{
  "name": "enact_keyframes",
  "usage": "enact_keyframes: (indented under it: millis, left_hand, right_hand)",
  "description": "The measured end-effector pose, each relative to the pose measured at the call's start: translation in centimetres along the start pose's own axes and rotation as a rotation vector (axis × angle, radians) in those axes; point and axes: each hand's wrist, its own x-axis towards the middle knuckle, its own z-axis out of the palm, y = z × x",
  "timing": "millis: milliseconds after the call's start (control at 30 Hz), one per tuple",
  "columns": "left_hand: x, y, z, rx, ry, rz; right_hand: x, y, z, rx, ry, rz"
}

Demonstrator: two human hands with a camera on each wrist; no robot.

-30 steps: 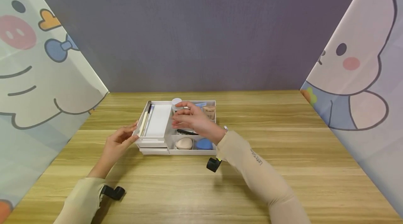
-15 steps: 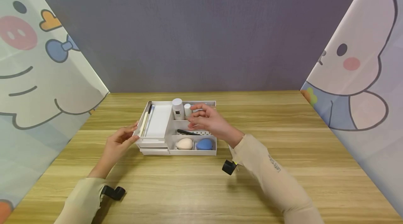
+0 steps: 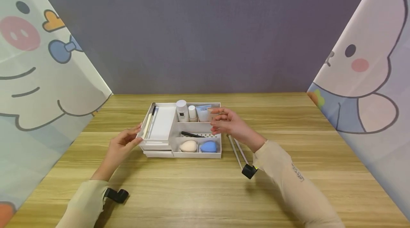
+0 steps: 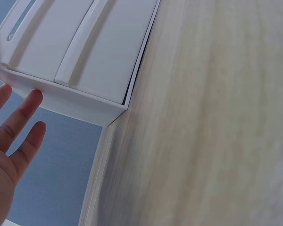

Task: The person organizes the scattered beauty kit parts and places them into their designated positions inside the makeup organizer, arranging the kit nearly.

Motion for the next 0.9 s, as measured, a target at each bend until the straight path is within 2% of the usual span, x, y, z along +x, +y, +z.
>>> enact_keyframes:
  millis: [267, 500, 667, 900]
  left_hand:
    - [0.4, 2.6, 0.2, 0.014, -0.010, 0.000]
    - [0.4, 2.6, 0.1, -0.001, -0.011, 0.011]
    - [0.2, 1.9, 0.0, -0.006, -0.011, 0.008]
    - [0.3, 2.7, 0.1, 0.006, -0.020, -0.014]
  right_hand:
    - [-1.1, 1.0, -2.2, -0.061, 0.039, 0.016]
    - [-1.9, 2.0, -4.0, -0.145, 0.044, 0.039]
    - [-2.5, 2.5, -4.9, -0.210, 0.049, 0.107]
    - [-3.2, 3.3, -5.9, -0.336, 0.032, 0.201]
